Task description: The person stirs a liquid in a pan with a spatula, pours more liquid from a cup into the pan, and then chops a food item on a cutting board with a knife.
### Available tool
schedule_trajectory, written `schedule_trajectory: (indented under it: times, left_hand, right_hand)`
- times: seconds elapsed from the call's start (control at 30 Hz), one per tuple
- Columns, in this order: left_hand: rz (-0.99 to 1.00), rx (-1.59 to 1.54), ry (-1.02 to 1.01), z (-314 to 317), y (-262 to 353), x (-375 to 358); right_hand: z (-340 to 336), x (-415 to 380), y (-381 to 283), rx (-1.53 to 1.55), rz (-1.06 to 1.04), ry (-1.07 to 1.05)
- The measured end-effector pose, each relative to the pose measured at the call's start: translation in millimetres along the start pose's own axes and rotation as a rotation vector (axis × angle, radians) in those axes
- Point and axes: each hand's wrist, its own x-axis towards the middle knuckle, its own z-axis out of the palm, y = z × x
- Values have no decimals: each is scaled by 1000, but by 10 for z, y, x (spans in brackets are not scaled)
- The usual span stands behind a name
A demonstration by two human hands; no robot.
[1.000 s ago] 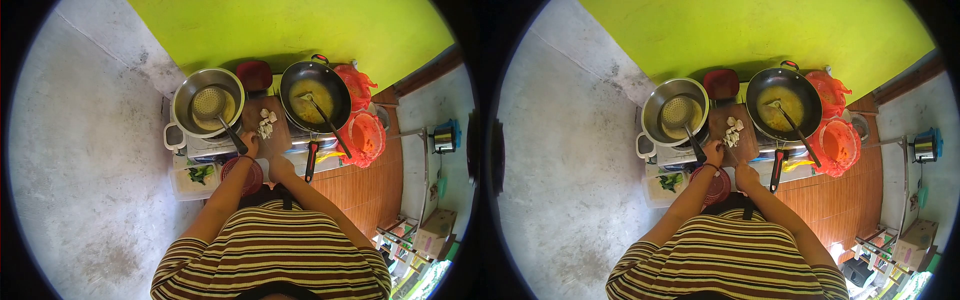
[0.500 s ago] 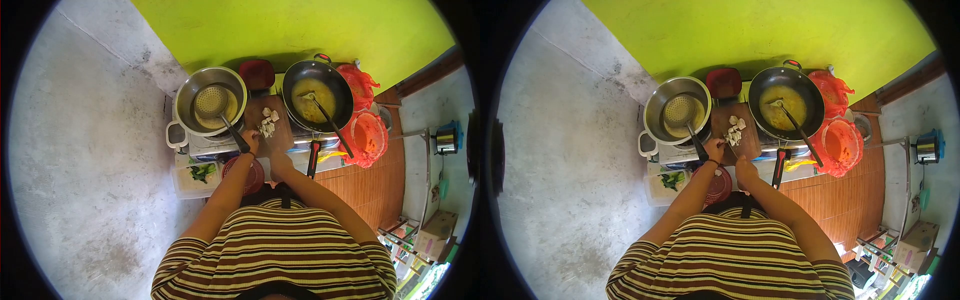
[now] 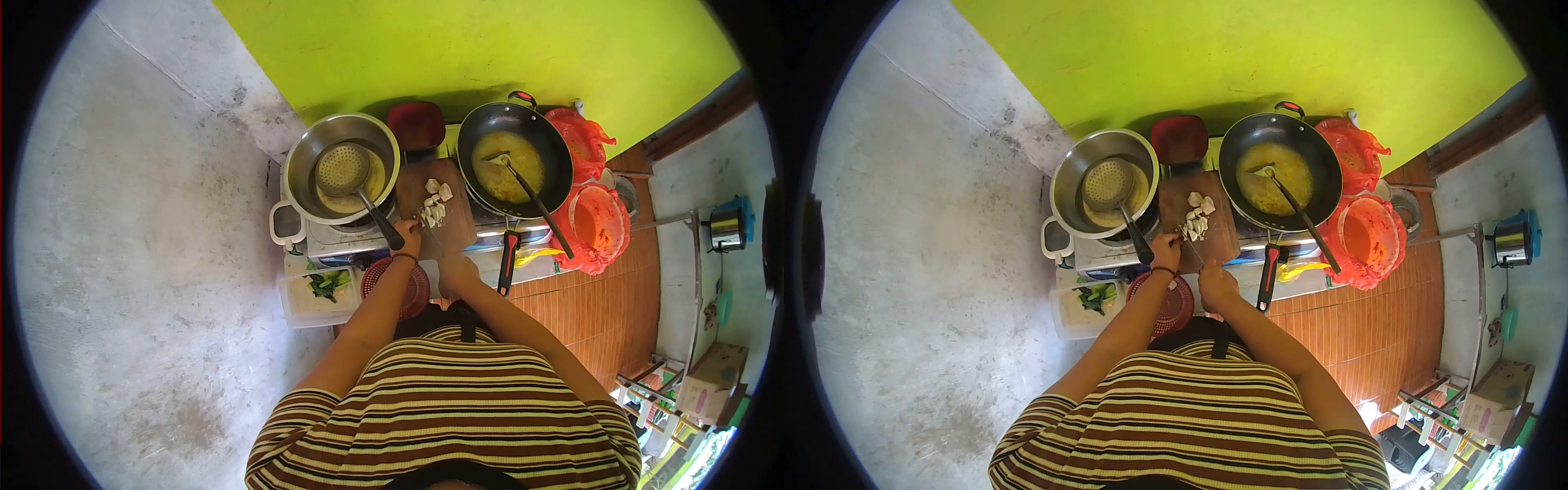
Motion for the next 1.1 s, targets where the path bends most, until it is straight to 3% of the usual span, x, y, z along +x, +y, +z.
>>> schedule_trajectory:
  times: [0.2,0.33,0.47,0.93,1.1]
  left_hand:
    - [-24,-17,3,25,-31,4]
    - [-20,-27,6,104,-146,25]
    - [-9,-35,39,136,-178,28]
    - [-153,-125,-78,-88,103,42]
    - [-297,-260,-145,-58,39,3]
  right_hand:
    - [-39,14,-38,33,17,29]
    - [-127,5,-166,197,157,32]
    - [94,88,-63,-21,7,5]
    - [164,274,7,189,99,131]
    - [304,392,233,346,-85,107]
